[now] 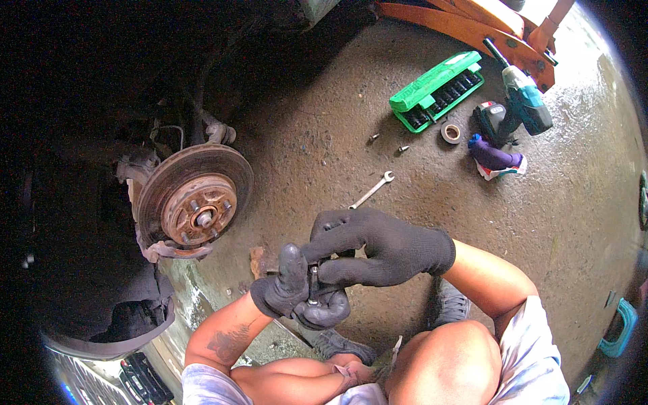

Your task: The person sits on the floor and cleans a metal bolt with a cloth. They then apply thread seal tape to the bolt's threads and insert it into the car's brake assembly. The person repeats this process with a second bolt, cleaning it and wrapping it with tape before installation.

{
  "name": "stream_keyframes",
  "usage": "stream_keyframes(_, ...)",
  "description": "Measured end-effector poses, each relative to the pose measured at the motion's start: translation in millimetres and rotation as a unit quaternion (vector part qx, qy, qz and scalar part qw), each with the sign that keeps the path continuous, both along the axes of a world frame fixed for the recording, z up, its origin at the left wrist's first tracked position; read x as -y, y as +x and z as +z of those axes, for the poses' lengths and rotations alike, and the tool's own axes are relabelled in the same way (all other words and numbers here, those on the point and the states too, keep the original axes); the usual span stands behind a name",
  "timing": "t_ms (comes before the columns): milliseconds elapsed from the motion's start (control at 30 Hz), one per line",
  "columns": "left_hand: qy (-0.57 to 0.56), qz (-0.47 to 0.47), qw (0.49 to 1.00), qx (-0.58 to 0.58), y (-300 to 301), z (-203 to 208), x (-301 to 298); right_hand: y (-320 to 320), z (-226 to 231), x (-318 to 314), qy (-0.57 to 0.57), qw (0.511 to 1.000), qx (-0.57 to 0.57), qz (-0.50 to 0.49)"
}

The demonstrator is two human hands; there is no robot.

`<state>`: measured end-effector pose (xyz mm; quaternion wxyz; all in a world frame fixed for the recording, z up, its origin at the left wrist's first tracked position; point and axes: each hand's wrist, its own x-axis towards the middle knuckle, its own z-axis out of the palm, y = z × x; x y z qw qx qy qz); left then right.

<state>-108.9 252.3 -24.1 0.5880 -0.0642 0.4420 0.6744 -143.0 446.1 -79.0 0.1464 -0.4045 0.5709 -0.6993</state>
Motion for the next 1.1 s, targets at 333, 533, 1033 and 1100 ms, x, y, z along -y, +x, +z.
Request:
stream_keyframes(333,-0.163,0.071,0.954,-0.241,3.2,-20.3,14.7,2.9,-9.6,-5.1,0.040,0.985,0.012,-0.169)
stream_keyframes(533,-0.127,0.073,0.959,-0.242,11.4,-7.6,19.9,-6.3,-11.2,-12.3,0.039,0.991,0.083,-0.094)
stream_keyframes(1033,0.143,0.086,0.984,0.066,1.5,-5.4,22.7,0.8,-30.9,-1.0,0.031,0.971,0.071,-0.224)
stream_keyframes(1100,0.144,0.110,0.981,0.076,1.9,-10.0,24.1,4.8,-1.9,-15.1,0.032,0.963,-0.070,-0.259)
